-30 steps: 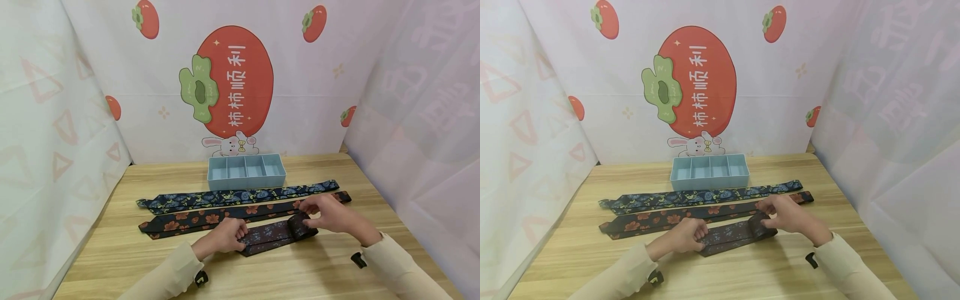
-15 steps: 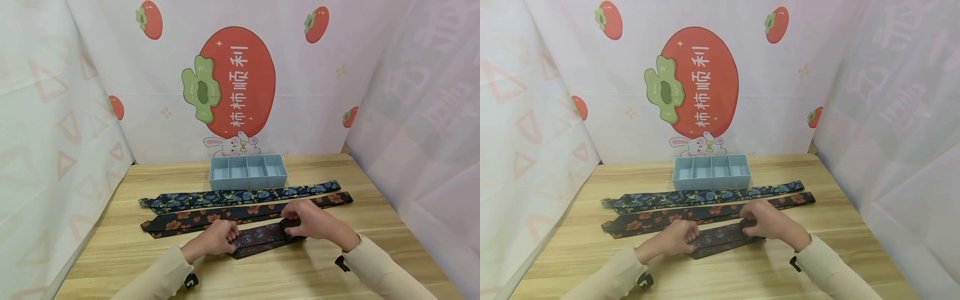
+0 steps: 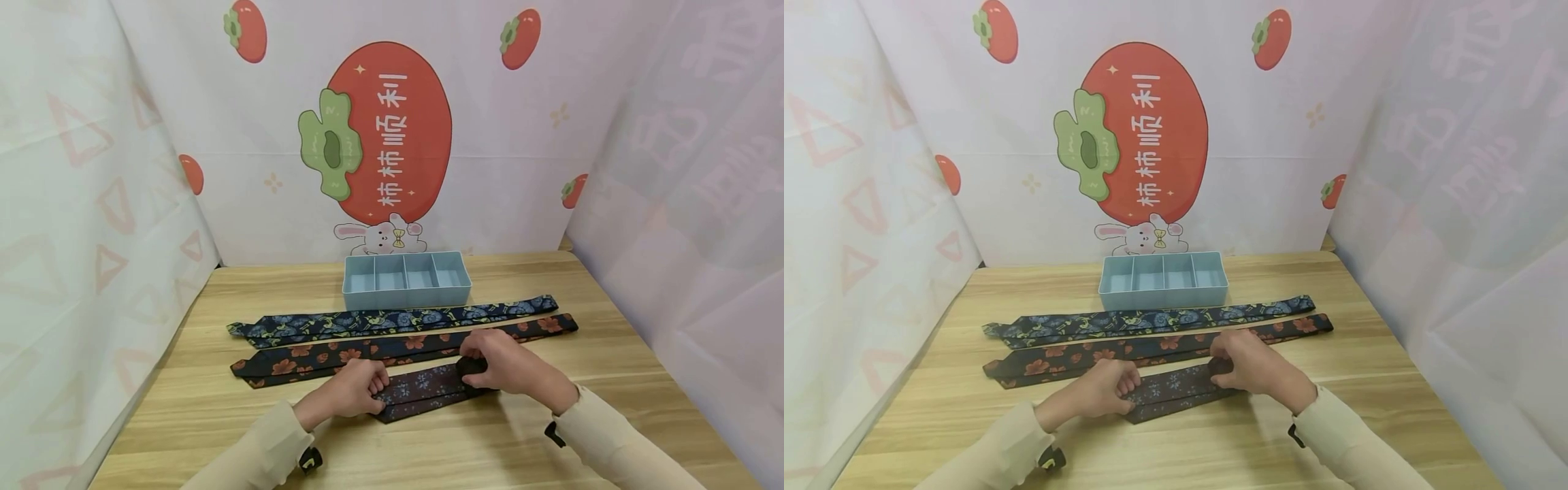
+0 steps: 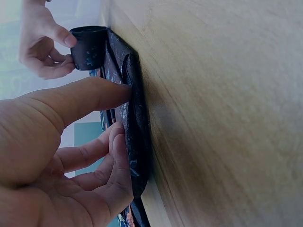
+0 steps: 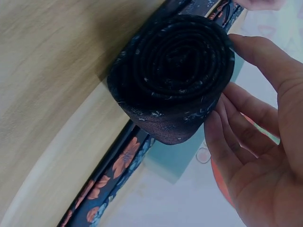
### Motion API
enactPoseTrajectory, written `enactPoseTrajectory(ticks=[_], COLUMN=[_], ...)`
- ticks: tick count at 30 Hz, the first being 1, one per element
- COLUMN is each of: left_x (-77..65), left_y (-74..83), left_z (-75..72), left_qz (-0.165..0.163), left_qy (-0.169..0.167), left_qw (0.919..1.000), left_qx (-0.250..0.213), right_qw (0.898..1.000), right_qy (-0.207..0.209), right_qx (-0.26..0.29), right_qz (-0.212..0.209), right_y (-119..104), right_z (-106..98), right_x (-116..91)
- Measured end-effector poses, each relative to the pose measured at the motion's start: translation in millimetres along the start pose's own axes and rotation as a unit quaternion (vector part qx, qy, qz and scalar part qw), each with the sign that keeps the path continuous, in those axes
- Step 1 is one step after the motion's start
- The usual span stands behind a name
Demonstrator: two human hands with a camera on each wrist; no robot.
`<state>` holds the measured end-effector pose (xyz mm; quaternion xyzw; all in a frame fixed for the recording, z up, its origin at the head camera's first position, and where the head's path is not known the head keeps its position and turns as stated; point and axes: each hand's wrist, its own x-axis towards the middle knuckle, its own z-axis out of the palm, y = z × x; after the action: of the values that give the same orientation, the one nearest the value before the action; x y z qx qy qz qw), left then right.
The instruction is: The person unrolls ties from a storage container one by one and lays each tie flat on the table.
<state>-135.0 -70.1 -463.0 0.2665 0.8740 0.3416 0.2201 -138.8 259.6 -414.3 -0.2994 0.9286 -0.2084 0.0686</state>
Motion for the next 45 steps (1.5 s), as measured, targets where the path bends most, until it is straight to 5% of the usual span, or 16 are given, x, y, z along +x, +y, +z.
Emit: enactPoseTrajectory(ticks=[17, 45], left_x=[-1.1, -12.1], left_y=[1.4, -9.3], left_z=[-1.6, -11.9], left_qz=[0.000, -0.014], left_qy=[-0.002, -0.015], left_qw=[1.0000, 0.9997], left_qx=[-0.005, -0.015], right_qw=[0.996, 0.994], right_qy=[0.058, 0.048], right_qx=[-0.053, 0.039], right_qz=[0.035, 0.086], right_y=[7.7, 37.2], right_z=[2.8, -16.3], right_x=[-14.7, -42.5])
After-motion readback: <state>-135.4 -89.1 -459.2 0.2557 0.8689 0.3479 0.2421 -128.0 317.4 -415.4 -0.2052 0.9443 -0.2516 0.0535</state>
